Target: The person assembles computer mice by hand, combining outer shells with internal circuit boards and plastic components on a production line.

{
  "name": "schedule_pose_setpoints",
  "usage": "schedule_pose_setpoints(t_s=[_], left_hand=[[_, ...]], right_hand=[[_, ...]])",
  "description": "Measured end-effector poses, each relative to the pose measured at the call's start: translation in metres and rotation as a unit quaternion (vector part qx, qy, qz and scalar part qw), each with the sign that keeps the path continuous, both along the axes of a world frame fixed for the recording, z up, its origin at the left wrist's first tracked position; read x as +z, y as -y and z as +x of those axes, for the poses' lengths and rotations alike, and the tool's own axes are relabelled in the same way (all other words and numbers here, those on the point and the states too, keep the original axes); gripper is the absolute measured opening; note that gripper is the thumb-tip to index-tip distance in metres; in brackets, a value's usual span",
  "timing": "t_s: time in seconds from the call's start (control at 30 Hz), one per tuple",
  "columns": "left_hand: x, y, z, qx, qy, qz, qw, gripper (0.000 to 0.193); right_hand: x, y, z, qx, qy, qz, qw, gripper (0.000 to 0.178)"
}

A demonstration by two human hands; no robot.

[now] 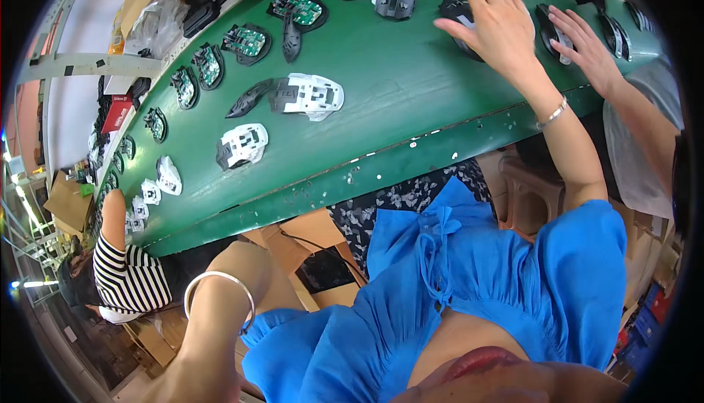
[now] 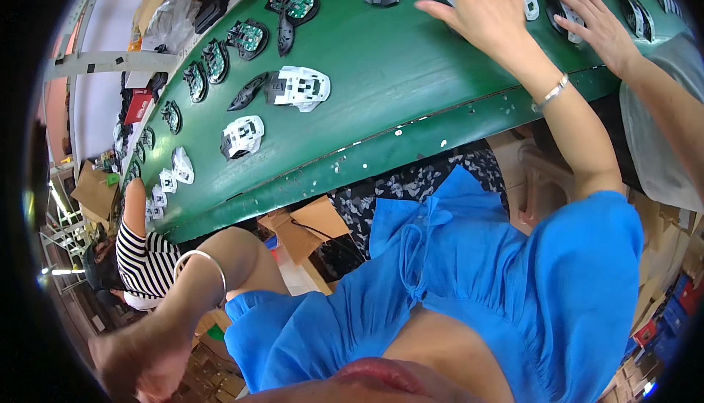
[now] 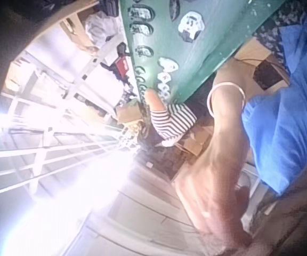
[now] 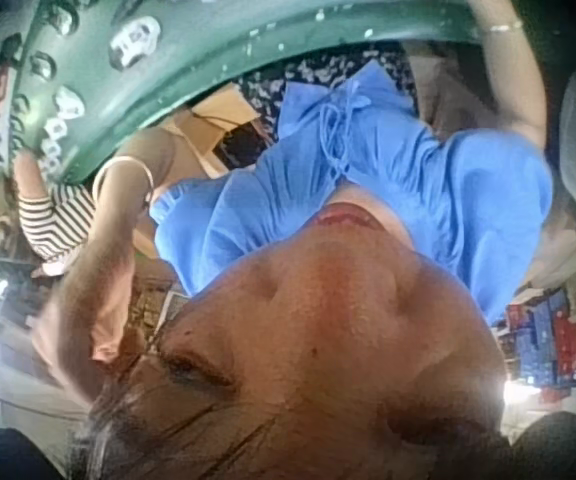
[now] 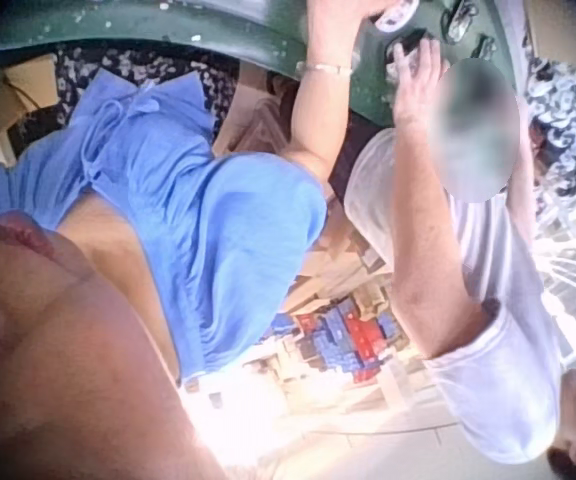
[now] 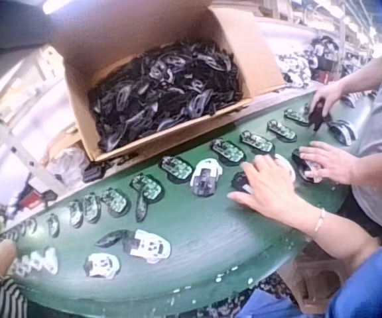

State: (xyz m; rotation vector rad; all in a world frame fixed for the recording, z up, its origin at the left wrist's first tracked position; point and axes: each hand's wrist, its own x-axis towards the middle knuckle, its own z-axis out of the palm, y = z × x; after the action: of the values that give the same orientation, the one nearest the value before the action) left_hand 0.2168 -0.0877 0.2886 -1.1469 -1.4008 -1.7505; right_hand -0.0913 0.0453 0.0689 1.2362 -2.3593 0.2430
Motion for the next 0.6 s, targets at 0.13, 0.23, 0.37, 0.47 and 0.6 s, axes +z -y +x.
schedule_pose_setpoints(t_s=[0.13, 0.23, 0.37, 0.47, 0.6], left_hand=[[0.002, 0.002, 0.029, -0.043, 0.019, -0.101, 0.994, 0.027], [-0.018, -0.004, 0.038, -0.136, 0.077, -0.149, 0.976, 0.026], [-0.065, -0.006, 0.041, -0.25, 0.169, -0.196, 0.933, 0.024], [-0.102, 0.003, 0.028, -0.125, 0.278, -0.197, 0.932, 0.023], [-0.138, 0.029, -0.008, -0.006, 0.392, -0.198, 0.898, 0.02]], right_hand=[[0.015, 0.054, 0.003, -0.022, 0.157, 0.023, 0.987, 0.071], [-0.01, 0.083, -0.013, -0.006, 0.172, 0.024, 0.985, 0.071], [-0.003, 0.078, 0.025, 0.018, 0.214, 0.071, 0.974, 0.062], [0.008, 0.092, 0.084, 0.118, 0.243, 0.058, 0.961, 0.056], [0.015, 0.125, 0.104, 0.228, 0.393, 0.049, 0.889, 0.042]])
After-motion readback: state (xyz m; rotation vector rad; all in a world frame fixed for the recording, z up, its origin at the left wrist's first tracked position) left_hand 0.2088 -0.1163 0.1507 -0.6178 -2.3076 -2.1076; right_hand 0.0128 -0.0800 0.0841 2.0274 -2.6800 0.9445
